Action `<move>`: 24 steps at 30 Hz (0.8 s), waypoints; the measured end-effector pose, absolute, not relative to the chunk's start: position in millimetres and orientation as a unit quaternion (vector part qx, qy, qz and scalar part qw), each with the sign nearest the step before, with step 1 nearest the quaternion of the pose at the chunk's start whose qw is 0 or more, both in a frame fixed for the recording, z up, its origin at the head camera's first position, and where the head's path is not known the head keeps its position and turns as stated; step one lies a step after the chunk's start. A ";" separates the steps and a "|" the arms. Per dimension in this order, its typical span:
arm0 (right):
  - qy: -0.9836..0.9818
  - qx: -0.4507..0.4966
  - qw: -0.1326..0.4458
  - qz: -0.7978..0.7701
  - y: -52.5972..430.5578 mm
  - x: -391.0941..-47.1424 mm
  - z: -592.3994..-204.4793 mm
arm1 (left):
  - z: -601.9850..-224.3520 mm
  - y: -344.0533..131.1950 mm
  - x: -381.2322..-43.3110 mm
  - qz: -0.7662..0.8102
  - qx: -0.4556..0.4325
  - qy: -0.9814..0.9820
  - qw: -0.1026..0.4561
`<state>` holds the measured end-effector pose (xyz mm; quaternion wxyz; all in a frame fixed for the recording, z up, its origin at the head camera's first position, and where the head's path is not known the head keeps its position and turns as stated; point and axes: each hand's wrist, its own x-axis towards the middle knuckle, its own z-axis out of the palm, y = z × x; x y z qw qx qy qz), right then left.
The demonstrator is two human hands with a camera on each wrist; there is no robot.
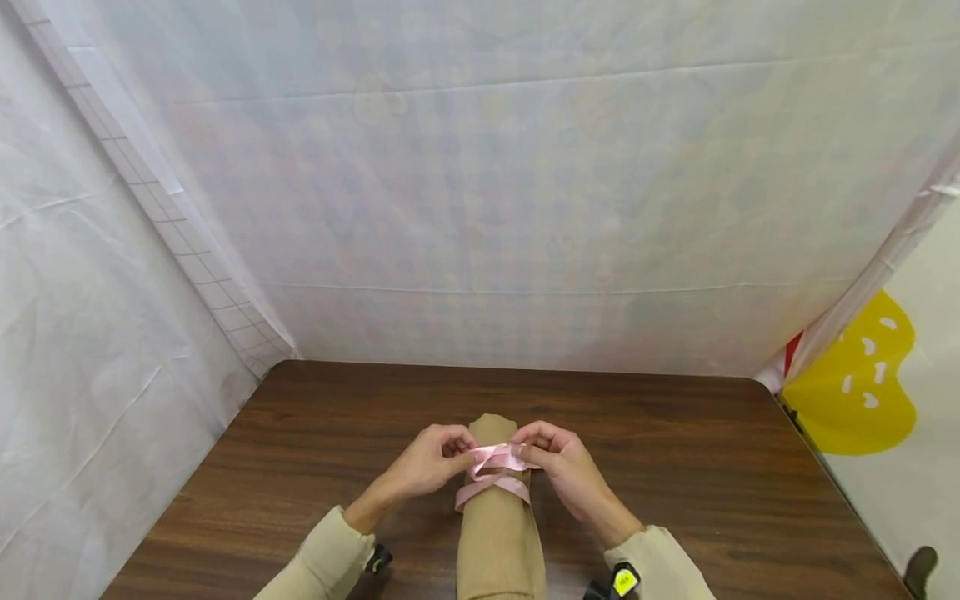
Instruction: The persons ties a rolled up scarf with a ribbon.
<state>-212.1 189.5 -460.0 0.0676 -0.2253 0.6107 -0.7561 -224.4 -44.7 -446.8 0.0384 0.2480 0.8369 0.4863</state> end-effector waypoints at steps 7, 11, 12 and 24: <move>0.614 -0.213 0.073 -0.756 191.5 -214.3 -458.3 | -446.8 -48.2 -225.9 0.481 0.244 0.842 0.029; 0.674 -0.176 0.076 -0.713 194.5 -214.2 -452.7 | -446.4 -50.0 -225.5 0.477 0.245 0.844 0.024; 0.697 -0.166 0.078 -0.694 195.8 -214.2 -450.7 | -446.3 -50.4 -225.4 0.477 0.244 0.844 0.024; 0.853 -0.238 0.083 -0.456 213.8 -214.6 -428.4 | -445.0 -55.2 -226.2 0.470 0.254 0.845 0.021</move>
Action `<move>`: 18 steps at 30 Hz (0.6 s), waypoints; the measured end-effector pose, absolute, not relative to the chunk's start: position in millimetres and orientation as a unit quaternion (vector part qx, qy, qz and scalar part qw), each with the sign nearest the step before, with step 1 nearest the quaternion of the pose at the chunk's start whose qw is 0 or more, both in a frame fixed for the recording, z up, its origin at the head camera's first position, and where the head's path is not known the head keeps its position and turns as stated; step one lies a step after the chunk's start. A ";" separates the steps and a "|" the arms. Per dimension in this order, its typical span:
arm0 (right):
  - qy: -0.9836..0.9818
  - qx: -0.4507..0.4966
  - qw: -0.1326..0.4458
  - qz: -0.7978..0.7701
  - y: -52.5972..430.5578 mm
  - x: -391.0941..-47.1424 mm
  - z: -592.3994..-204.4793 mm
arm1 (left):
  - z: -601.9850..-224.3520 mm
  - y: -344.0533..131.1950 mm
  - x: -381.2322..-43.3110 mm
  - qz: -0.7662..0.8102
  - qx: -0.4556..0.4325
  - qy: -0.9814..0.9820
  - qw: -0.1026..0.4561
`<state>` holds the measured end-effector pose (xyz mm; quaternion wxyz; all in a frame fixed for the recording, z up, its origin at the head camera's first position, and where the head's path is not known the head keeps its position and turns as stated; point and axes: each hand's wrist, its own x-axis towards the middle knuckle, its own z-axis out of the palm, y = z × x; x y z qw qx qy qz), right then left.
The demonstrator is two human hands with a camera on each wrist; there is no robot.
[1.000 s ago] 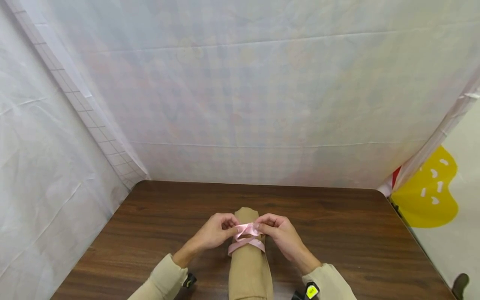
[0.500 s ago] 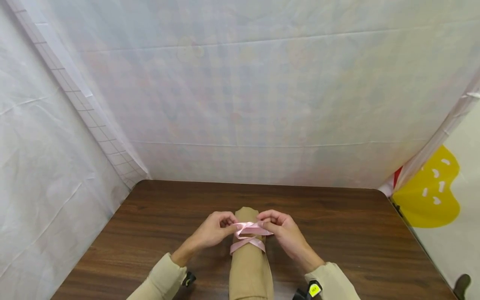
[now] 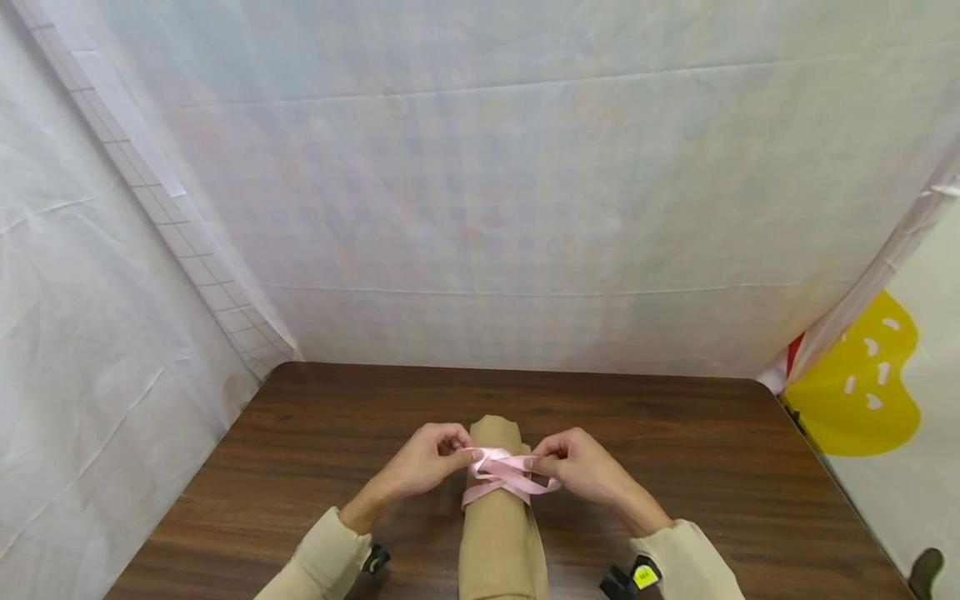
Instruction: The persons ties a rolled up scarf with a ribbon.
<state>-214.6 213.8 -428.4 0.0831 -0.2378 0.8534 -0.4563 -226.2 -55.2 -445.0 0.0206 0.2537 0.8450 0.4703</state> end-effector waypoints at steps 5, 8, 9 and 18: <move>0.797 -0.270 0.047 -0.539 215.5 -215.4 -432.1 | -442.5 -57.9 -227.2 0.473 0.263 0.840 0.028; 0.734 -0.285 0.053 -0.614 216.7 -217.9 -436.6 | -441.1 -60.0 -227.0 0.482 0.270 0.833 0.039; 0.711 -0.292 0.061 -0.637 216.8 -218.6 -437.9 | -440.7 -60.7 -226.8 0.486 0.272 0.830 0.044; 0.506 -0.415 0.081 -0.752 217.1 -224.4 -441.6 | -439.9 -66.0 -228.0 0.516 0.309 0.793 0.096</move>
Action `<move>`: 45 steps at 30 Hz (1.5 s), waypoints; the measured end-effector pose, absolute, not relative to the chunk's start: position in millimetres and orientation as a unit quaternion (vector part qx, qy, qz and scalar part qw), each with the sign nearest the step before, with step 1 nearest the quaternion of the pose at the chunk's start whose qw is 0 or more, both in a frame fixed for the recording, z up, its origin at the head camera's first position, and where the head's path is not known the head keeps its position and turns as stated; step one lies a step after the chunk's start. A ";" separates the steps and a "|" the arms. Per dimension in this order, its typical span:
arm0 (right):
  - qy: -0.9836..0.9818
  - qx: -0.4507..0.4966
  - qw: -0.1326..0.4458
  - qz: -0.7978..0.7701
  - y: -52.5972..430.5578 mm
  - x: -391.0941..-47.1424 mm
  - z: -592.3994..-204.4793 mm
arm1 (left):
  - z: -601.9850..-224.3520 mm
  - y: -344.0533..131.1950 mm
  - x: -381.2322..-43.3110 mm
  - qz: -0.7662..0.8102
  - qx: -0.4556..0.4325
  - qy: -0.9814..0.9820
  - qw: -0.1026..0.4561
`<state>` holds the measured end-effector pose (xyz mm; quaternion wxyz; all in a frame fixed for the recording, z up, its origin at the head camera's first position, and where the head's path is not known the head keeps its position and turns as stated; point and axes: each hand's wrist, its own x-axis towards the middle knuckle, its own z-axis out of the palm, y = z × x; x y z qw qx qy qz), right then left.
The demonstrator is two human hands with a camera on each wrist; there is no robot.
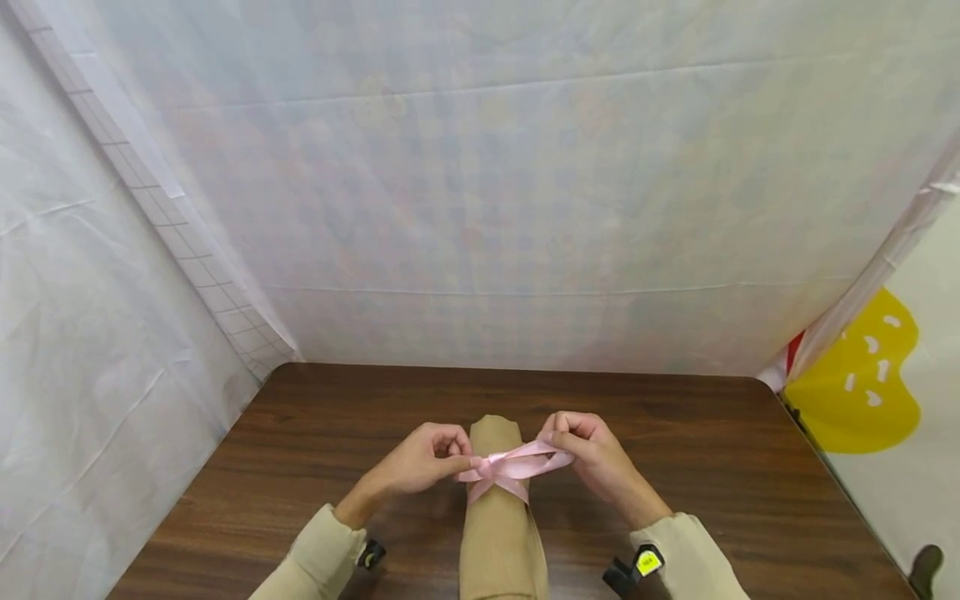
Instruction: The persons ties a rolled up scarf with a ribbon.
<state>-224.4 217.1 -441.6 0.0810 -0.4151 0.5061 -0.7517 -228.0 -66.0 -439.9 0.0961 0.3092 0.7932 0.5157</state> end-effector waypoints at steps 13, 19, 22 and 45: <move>0.506 -0.486 0.101 -0.706 227.4 -229.2 -434.8 | -436.9 -74.5 -229.7 0.466 0.334 0.815 0.083; 0.654 -0.429 0.056 -0.620 241.2 -224.3 -420.9 | -432.9 -79.6 -230.4 0.464 0.336 0.816 0.076; 0.683 -0.408 0.070 -0.602 246.6 -224.1 -418.3 | -433.3 -81.6 -230.8 0.465 0.342 0.813 0.072; 0.688 -0.375 0.107 -0.613 274.7 -227.7 -433.0 | -433.9 -100.8 -233.5 0.462 0.337 0.818 0.060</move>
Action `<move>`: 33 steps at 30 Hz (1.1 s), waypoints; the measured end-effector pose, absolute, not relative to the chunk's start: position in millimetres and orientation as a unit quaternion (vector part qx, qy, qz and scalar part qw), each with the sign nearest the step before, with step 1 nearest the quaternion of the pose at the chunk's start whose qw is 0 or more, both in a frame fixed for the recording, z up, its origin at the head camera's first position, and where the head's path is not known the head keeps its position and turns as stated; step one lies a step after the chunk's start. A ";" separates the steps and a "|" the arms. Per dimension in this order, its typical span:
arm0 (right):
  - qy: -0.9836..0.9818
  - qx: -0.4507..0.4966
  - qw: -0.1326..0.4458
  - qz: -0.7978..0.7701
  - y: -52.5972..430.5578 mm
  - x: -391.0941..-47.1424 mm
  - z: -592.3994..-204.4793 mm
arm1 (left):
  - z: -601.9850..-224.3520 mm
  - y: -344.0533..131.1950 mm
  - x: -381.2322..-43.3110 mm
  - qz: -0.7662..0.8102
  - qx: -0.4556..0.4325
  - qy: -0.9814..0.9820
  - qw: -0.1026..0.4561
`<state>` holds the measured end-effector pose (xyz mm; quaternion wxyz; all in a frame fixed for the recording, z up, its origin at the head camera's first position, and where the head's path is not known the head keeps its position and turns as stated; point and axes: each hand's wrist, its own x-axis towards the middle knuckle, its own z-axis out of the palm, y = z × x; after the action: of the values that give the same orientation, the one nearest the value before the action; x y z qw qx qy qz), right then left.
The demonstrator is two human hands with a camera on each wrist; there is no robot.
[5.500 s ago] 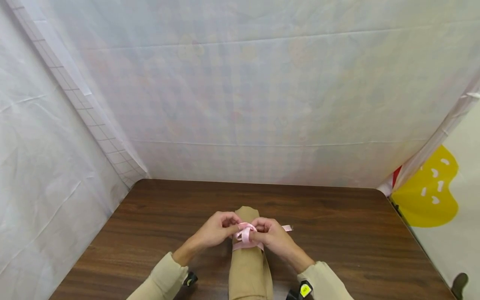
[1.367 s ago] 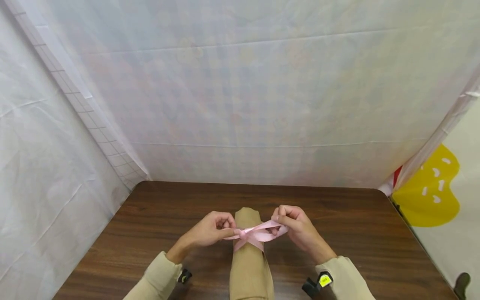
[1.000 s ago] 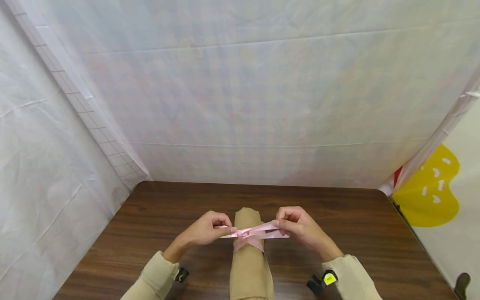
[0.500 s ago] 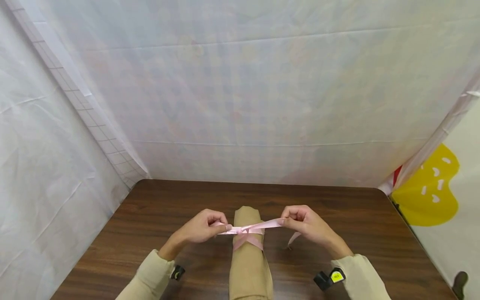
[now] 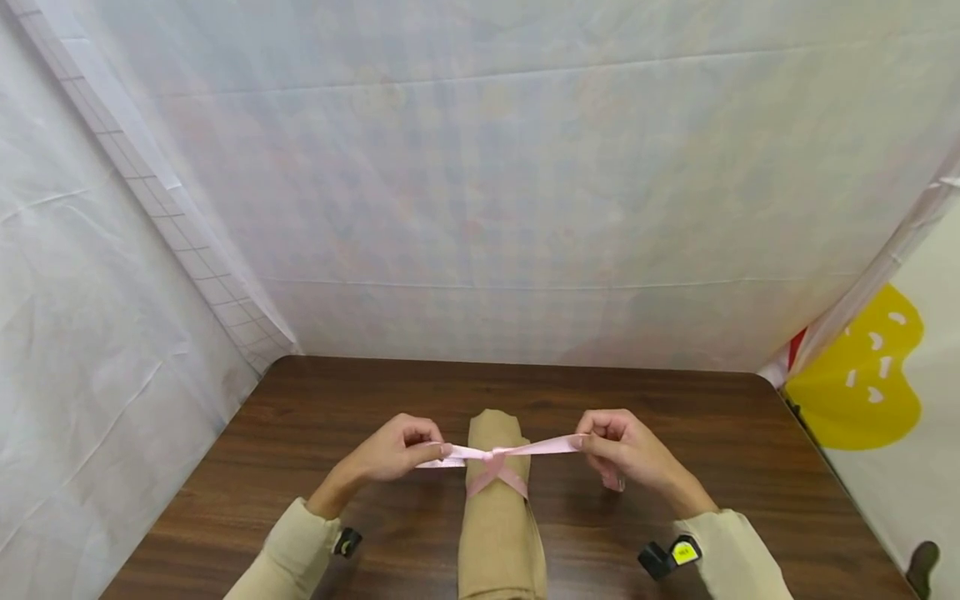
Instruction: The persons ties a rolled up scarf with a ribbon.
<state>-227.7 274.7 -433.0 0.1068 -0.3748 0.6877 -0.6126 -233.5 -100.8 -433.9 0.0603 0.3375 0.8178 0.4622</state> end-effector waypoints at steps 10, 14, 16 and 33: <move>0.697 -0.342 0.115 -0.619 280.3 -226.9 -440.5 | -434.4 -110.7 -231.7 0.461 0.297 0.832 0.079; 0.695 -0.334 0.133 -0.622 283.5 -225.5 -440.9 | -433.2 -114.0 -230.3 0.457 0.280 0.840 0.087; 0.694 -0.330 0.140 -0.624 285.0 -225.0 -441.7 | -433.0 -115.2 -229.8 0.452 0.275 0.844 0.086; 0.723 -0.317 0.115 -0.603 294.7 -220.4 -449.5 | -441.3 -125.7 -231.8 0.438 0.295 0.846 0.068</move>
<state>-220.4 294.7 -449.5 0.1155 -0.3174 0.7226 -0.6031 -231.8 -125.7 -441.3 0.0676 0.2948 0.8465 0.4382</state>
